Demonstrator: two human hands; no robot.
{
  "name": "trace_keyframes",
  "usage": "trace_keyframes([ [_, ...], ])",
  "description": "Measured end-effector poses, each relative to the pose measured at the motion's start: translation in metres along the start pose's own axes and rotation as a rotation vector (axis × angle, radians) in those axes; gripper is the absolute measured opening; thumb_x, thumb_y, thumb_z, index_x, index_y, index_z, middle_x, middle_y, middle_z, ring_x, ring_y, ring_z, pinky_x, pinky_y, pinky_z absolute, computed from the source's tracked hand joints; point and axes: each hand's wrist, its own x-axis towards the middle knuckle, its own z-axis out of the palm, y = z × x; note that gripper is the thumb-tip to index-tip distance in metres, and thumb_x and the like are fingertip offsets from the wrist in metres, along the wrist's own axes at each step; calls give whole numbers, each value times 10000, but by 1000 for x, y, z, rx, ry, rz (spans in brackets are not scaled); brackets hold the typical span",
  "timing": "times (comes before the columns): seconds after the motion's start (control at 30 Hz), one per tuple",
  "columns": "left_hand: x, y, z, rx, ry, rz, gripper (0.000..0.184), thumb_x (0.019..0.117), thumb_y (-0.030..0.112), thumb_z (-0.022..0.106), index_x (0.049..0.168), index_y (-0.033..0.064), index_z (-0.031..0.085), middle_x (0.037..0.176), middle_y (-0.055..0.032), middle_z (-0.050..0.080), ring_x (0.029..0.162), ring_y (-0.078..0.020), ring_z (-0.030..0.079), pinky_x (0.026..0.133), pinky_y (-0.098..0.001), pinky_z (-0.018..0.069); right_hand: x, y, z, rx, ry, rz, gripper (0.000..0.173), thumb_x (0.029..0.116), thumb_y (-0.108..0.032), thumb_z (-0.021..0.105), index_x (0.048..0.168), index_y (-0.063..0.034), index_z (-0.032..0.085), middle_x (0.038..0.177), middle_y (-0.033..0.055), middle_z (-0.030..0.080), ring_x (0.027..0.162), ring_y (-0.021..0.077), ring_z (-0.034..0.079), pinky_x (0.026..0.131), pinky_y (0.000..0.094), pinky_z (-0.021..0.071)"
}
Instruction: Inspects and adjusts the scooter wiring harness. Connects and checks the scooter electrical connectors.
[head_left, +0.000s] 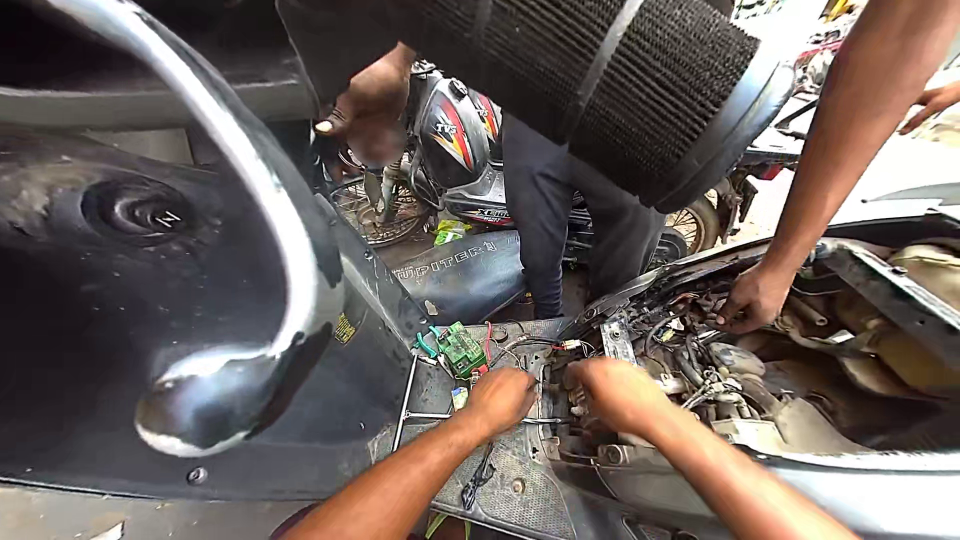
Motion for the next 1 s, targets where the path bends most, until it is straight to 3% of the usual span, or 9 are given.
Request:
trace_keyframes([
  [0.1, 64, 17, 18, -289, 101, 68, 323, 1055, 321, 519, 1215, 111, 706, 1152, -127, 726, 1123, -299, 686, 1004, -552, 527, 60, 2, -9, -191, -219, 89, 231, 913, -150, 681, 1134, -84, 701, 1102, 190, 706, 1059, 407, 682, 830, 664, 549],
  [0.23, 116, 26, 40, -597, -31, 87, 446, 998, 278, 607, 1374, 39, 597, 1338, -178, 649, 1286, -286, 605, 1113, -525, 464, 88, 2, 3, -343, -330, 140, 303, 935, -111, 655, 1206, 23, 640, 1200, 262, 669, 1119, 460, 656, 868, 678, 525],
  [0.3, 122, 19, 37, -704, -121, 110, 450, 992, 216, 631, 1401, 36, 570, 1366, -166, 628, 1291, -260, 592, 1116, -494, 460, 96, 9, 9, -386, -341, 91, 338, 919, -132, 679, 1221, 13, 635, 1200, 259, 667, 1113, 461, 654, 865, 677, 522],
  [0.43, 119, 6, 30, -885, -247, 65, 369, 990, 144, 624, 1345, 45, 605, 1291, -124, 656, 1178, -200, 633, 1028, -444, 510, 108, 16, 11, -418, -382, 5, 335, 918, -189, 712, 1183, 8, 653, 1160, 278, 670, 1077, 484, 655, 832, 703, 514],
  [0.53, 123, 12, 27, -834, -262, -31, 332, 992, 168, 618, 1304, 56, 602, 1172, -111, 659, 983, -191, 641, 835, -412, 535, 113, 17, 8, -456, -425, 38, 399, 908, -225, 745, 1203, 23, 642, 1158, 292, 661, 1062, 489, 653, 818, 701, 513],
  [0.67, 129, 19, 31, -598, -177, -103, 386, 954, 235, 650, 1275, 23, 623, 1192, -197, 681, 1029, -331, 699, 877, -558, 575, 120, 20, 10, -465, -418, 62, 435, 866, -274, 788, 1149, 28, 652, 1115, 284, 672, 1034, 475, 665, 799, 691, 523],
  [0.77, 120, 31, 21, -388, -116, -111, 425, 953, 309, 622, 1230, -12, 652, 1247, -229, 671, 1187, -385, 646, 1005, -621, 503, 121, 28, 7, -406, -387, 55, 368, 889, -252, 751, 1141, 2, 667, 1122, 268, 682, 1048, 470, 667, 815, 699, 518],
  [0.9, 108, 43, 6, -317, -97, -222, 405, 981, 316, 561, 1196, -11, 666, 1253, -225, 669, 1212, -384, 635, 1011, -613, 497, 117, 39, 8, -295, -273, 79, 423, 871, -366, 772, 1124, -37, 692, 1146, 229, 693, 1091, 441, 667, 851, 681, 525],
  [1.0, 113, 36, 10, -427, -77, -306, 391, 1007, 314, 512, 1183, 9, 684, 1234, -200, 685, 1193, -351, 650, 1011, -584, 501, 109, 34, 10, -263, -196, 138, 365, 920, -379, 691, 1081, -51, 698, 1140, 210, 698, 1083, 423, 674, 840, 659, 532],
])
